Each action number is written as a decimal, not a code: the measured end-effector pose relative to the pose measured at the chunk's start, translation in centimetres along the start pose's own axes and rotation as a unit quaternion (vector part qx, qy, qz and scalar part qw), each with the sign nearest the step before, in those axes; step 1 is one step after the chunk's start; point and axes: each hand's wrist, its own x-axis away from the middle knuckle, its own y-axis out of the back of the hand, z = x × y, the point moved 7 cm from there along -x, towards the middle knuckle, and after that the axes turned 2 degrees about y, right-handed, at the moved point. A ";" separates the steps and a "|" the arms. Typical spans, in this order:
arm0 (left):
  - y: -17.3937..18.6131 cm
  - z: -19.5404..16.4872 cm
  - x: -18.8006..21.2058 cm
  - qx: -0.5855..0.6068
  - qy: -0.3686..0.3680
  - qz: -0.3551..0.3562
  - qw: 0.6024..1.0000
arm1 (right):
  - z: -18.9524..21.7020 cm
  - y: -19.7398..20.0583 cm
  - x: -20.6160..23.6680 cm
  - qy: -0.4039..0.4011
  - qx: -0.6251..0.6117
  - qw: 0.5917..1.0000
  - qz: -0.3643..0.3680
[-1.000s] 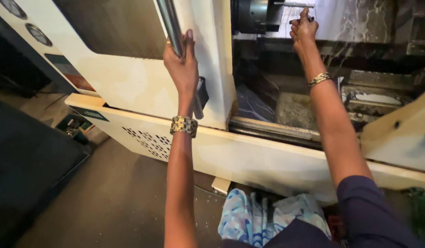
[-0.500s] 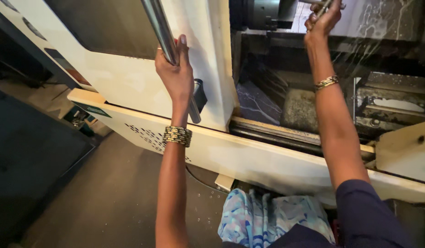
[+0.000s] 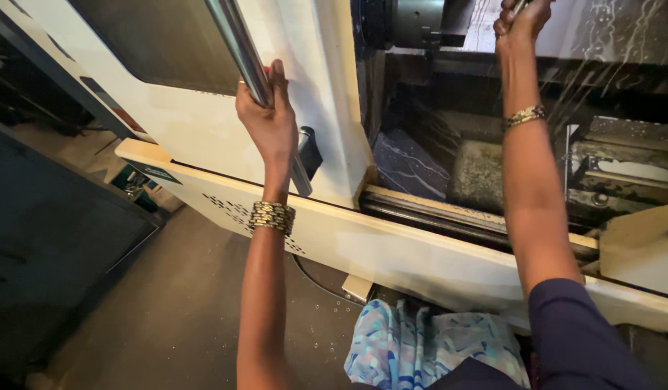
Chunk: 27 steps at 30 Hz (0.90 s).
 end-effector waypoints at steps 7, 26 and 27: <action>0.1 0.5 0.1 -0.021 -0.002 0.000 1.000 | -2.0 -1.2 0.7 -0.095 0.000 0.995 -0.024; -0.5 -0.2 0.3 -0.063 -0.023 -0.010 0.998 | 0.8 -3.4 4.6 0.258 0.317 0.913 -0.024; -0.5 -0.2 0.2 -0.060 -0.014 -0.012 0.998 | 0.8 -3.4 4.5 0.243 0.319 0.916 -0.001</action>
